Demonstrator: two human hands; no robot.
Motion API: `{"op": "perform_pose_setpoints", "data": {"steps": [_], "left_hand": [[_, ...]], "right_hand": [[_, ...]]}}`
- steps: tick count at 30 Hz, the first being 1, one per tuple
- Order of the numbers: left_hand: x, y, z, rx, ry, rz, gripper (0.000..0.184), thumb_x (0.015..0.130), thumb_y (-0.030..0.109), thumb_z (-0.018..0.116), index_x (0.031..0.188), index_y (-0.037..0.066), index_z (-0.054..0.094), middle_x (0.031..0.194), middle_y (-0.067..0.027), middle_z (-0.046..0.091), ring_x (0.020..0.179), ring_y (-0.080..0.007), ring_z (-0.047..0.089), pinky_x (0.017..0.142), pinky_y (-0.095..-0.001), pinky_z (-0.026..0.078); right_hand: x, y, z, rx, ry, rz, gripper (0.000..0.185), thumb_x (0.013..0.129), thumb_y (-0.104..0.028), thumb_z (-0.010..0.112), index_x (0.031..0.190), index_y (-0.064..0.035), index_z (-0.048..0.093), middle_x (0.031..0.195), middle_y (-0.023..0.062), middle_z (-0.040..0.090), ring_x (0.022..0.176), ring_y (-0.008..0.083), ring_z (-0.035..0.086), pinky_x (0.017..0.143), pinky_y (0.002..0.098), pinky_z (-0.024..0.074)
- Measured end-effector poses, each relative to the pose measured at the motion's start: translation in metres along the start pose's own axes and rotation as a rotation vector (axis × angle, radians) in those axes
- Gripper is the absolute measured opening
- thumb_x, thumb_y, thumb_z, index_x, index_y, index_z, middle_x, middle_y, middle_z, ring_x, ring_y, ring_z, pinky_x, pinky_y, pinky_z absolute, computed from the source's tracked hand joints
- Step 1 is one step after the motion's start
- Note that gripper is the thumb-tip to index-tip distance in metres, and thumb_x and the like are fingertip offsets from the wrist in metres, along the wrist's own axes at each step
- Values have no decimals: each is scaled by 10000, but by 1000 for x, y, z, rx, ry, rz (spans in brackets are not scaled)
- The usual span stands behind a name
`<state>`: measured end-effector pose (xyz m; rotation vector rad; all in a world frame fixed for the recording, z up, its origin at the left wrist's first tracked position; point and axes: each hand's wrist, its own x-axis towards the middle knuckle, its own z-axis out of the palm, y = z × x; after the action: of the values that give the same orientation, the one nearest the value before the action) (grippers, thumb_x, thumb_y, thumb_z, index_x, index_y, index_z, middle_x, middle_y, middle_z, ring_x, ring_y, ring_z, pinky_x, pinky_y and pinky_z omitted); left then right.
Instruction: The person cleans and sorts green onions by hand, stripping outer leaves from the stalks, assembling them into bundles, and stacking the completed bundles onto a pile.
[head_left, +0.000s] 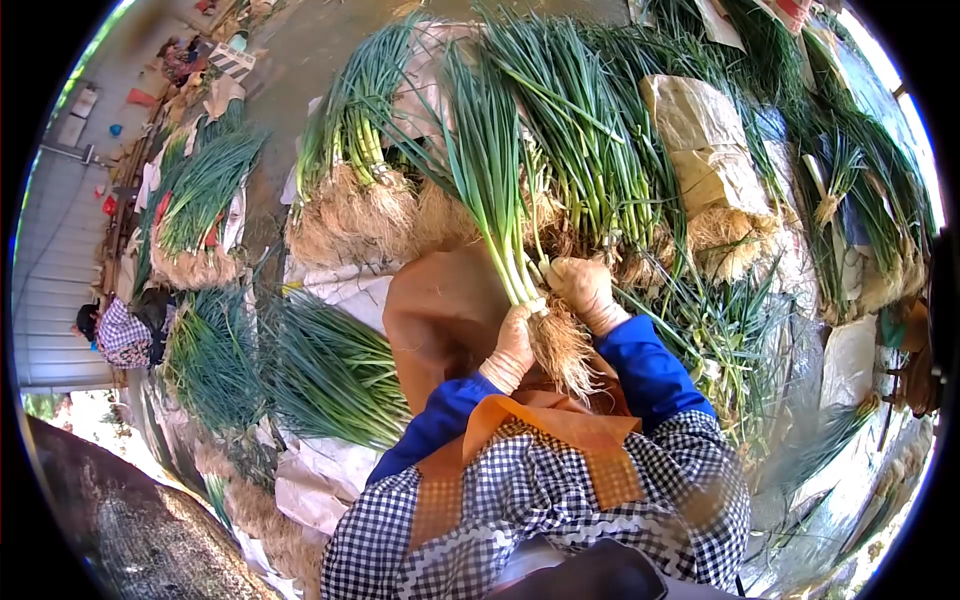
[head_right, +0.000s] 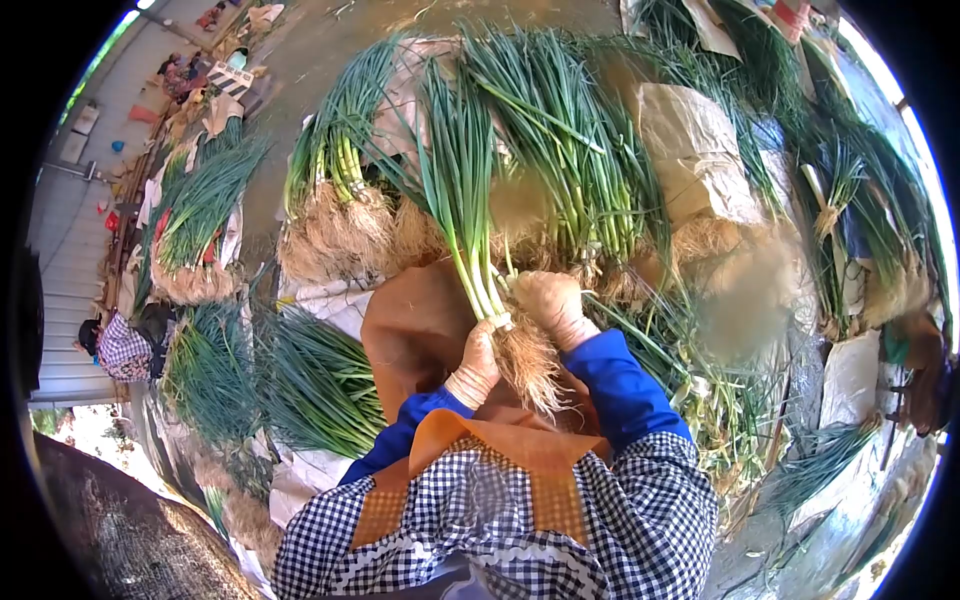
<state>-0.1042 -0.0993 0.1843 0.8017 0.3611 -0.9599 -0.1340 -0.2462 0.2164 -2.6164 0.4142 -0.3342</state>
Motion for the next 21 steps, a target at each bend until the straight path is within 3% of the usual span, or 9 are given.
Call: {"op": "perform_pose_setpoints", "data": {"steps": [3, 5, 7, 10, 14, 15, 17, 19, 21], "left_hand": [[-1, 1, 3, -82, 25, -22, 221, 780, 108, 563, 978, 10, 559, 809, -49, 571, 769, -178, 561, 751, -308, 482], [-6, 3, 7, -117, 28, -8, 222, 783, 111, 560, 980, 7, 560, 809, -49, 573, 769, -179, 562, 755, -311, 483], [-12, 8, 15, -65, -71, -12, 241, 791, 151, 572, 993, 19, 562, 854, -47, 589, 810, -161, 567, 772, -314, 481], [3, -3, -2, -54, -101, -25, 243, 788, 103, 541, 1010, 8, 545, 848, -69, 586, 819, -189, 573, 785, -310, 479], [4, -6, 1, 89, -23, 21, 247, 787, 100, 552, 1018, 13, 544, 796, -37, 569, 747, -156, 559, 721, -279, 480], [4, -5, 2, 125, 9, 73, 262, 785, 98, 557, 1031, 9, 543, 787, -33, 566, 743, -154, 557, 711, -275, 480], [1, 4, 3, 69, -37, 14, 281, 789, 82, 550, 1056, -2, 537, 838, -54, 585, 774, -162, 568, 741, -287, 487], [-2, 6, 10, -68, -108, -70, 300, 800, 73, 536, 1091, 0, 530, 924, -84, 601, 827, -182, 581, 783, -308, 490], [5, -4, -6, -125, -162, -143, 313, 811, 72, 531, 1119, 16, 520, 1024, -111, 593, 917, -220, 579, 852, -349, 476]], "right_hand": [[-20, 0, -9, 146, 153, -272, 322, 817, -266, 581, 537, -115, 534, 508, 53, 522, 431, 212, 509, 449, 326, 432], [-50, 8, -38, 260, -137, -267, 287, 831, -289, 581, 650, -66, 591, 537, 55, 522, 470, 198, 532, 457, 325, 442], [-58, 30, -80, 401, -587, 57, 369, 849, -370, 561, 877, -4, 599, 702, 98, 580, 630, 186, 578, 611, 312, 494], [-41, 45, -58, 733, -425, 439, 609, 815, -500, 565, 1067, 53, 518, 1206, 205, 498, 1119, 236, 475, 975, 339, 359], [-5, 20, 13, 1145, -294, 222, 351, 834, -302, 604, 979, 14, 549, 990, 143, 611, 854, 258, 588, 767, 330, 459], [-1, 14, 18, 408, -80, 8, 224, 808, -190, 628, 906, -5, 549, 846, 123, 607, 762, 288, 589, 671, 333, 464], [-12, 11, 12, 359, 235, -105, 128, 806, -123, 607, 838, -20, 539, 756, 132, 561, 705, 289, 568, 634, 336, 471], [-33, 30, 34, 144, 308, -18, 103, 838, -140, 566, 816, -48, 527, 720, 81, 543, 631, 226, 551, 553, 303, 470], [-58, 46, 37, 1108, 168, 590, 125, 874, -178, 526, 857, -54, 523, 720, 31, 525, 601, 150, 510, 516, 242, 454]]}}
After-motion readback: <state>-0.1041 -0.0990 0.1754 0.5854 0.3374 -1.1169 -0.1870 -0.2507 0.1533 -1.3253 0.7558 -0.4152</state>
